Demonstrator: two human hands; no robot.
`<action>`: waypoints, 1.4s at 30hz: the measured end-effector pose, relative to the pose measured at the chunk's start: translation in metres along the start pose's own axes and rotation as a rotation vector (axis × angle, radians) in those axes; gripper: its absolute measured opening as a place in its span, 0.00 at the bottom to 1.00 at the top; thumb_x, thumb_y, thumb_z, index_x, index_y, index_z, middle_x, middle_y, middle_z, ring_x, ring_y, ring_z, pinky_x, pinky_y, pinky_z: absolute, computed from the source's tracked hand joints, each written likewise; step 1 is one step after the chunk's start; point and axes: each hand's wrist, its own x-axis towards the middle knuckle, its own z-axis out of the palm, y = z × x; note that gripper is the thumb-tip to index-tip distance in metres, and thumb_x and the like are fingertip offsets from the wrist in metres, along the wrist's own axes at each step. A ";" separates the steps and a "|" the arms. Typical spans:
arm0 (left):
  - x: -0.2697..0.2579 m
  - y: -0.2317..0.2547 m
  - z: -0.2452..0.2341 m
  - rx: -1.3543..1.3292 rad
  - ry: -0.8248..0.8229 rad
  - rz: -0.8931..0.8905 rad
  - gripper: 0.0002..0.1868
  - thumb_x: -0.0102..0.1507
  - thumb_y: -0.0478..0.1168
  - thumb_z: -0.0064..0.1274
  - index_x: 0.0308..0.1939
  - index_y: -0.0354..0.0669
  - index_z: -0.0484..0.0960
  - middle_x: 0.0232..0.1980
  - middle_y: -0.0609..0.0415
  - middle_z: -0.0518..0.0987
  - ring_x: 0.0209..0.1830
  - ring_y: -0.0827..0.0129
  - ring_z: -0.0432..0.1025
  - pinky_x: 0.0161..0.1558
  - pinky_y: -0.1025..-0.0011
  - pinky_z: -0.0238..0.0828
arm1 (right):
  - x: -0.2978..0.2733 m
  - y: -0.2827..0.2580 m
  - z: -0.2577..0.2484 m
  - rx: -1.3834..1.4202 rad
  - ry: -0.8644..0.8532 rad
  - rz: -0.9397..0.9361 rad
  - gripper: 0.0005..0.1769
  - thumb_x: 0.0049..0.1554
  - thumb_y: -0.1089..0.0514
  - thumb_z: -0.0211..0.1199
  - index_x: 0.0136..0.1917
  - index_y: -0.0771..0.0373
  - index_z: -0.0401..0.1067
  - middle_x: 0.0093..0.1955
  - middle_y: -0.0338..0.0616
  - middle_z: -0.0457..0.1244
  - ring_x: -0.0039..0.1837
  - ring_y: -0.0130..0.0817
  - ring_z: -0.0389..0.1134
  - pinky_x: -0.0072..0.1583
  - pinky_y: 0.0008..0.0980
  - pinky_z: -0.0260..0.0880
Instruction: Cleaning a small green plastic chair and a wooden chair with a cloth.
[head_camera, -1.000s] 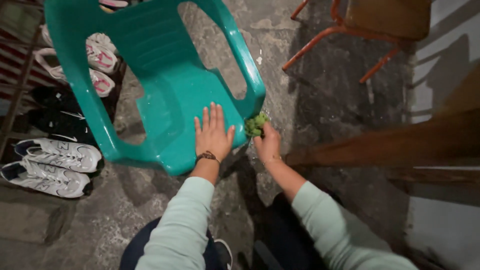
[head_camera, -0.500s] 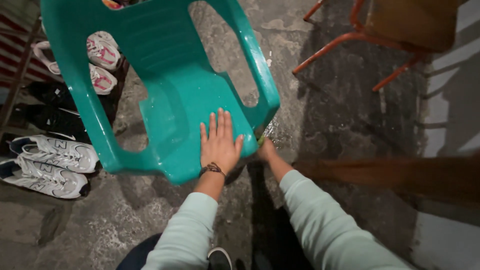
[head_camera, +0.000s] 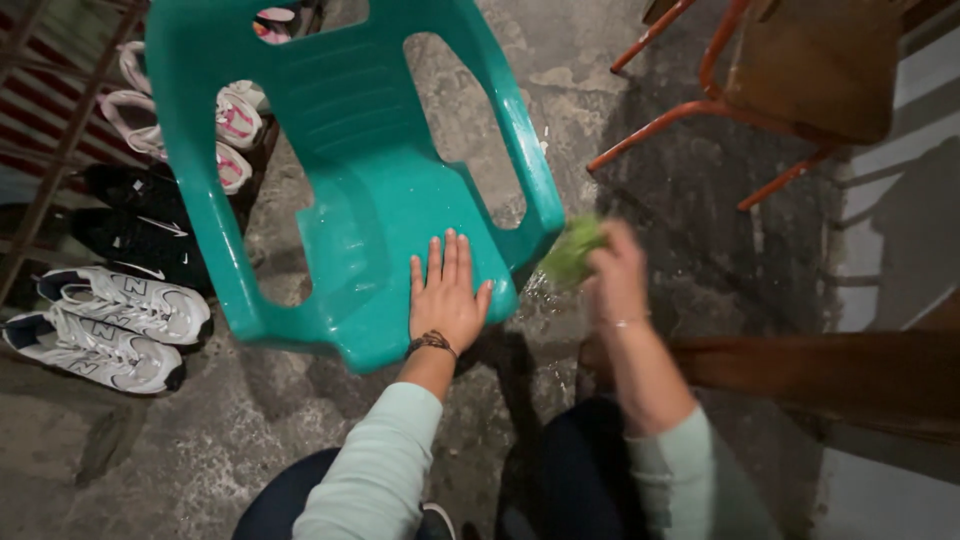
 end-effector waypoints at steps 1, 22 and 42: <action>-0.001 0.000 0.001 -0.001 0.002 0.002 0.43 0.67 0.61 0.40 0.78 0.39 0.53 0.82 0.47 0.50 0.81 0.52 0.46 0.76 0.44 0.36 | 0.000 -0.025 0.008 -0.001 0.001 -0.002 0.18 0.50 0.69 0.50 0.53 0.66 0.72 0.50 0.46 0.67 0.51 0.36 0.70 0.55 0.33 0.73; -0.001 0.000 0.003 0.011 -0.001 -0.026 0.43 0.66 0.61 0.42 0.78 0.40 0.54 0.82 0.48 0.52 0.81 0.54 0.47 0.76 0.46 0.38 | 0.008 -0.084 0.049 -0.918 -0.173 -0.589 0.22 0.51 0.59 0.73 0.59 0.58 0.76 0.48 0.49 0.65 0.48 0.44 0.70 0.49 0.39 0.70; -0.001 0.000 0.004 0.021 0.046 -0.010 0.42 0.66 0.60 0.41 0.77 0.40 0.56 0.81 0.47 0.54 0.80 0.53 0.49 0.75 0.45 0.41 | 0.022 -0.068 0.013 -0.760 0.050 -0.028 0.14 0.53 0.62 0.67 0.53 0.64 0.71 0.44 0.44 0.69 0.44 0.32 0.71 0.48 0.35 0.73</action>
